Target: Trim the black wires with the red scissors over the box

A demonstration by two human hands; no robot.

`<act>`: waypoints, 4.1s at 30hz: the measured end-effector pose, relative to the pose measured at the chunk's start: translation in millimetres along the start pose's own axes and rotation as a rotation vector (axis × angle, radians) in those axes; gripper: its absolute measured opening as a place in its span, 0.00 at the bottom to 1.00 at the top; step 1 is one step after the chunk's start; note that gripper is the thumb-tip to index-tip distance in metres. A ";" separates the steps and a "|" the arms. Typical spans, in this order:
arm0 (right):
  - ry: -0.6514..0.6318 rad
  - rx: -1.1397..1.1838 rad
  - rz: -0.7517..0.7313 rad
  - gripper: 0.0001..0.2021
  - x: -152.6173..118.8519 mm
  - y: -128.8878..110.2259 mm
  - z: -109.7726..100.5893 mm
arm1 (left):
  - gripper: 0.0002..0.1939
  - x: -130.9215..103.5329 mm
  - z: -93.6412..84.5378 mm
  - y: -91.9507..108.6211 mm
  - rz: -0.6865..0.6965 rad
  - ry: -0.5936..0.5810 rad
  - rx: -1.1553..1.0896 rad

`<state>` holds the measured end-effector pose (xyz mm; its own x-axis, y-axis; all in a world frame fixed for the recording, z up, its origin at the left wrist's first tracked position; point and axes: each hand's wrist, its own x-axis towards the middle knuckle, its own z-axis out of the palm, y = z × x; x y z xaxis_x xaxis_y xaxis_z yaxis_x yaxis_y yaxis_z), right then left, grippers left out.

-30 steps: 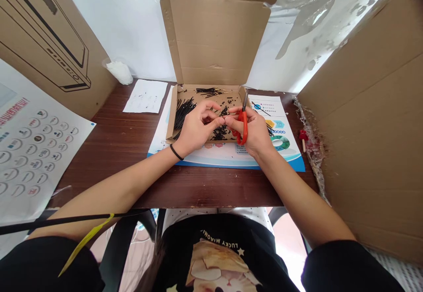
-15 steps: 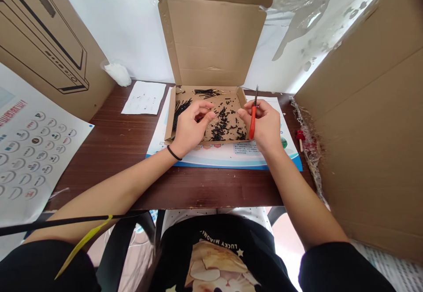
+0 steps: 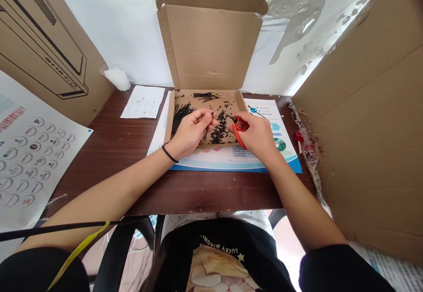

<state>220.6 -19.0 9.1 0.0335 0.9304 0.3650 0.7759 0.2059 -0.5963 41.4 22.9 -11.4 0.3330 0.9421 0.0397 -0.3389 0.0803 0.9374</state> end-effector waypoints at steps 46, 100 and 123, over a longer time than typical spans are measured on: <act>-0.085 -0.078 0.045 0.12 -3.2 -9.7 -1.4 | 0.21 0.5 -3.7 -7.9 0.133 -0.058 0.401; -0.153 -0.022 0.007 0.21 -4.5 -8.1 -0.8 | 0.21 -0.4 -3.9 -9.8 0.229 -0.030 0.300; -0.148 -0.156 -0.013 0.18 -4.5 -5.8 1.2 | 0.21 -3.2 -1.0 -9.3 0.215 0.049 0.355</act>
<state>215.2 -24.0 10.1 -0.0611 0.9648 0.2558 0.8642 0.1794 -0.4701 42.6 19.5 -20.6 0.2425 0.9403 0.2389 -0.0688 -0.2290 0.9710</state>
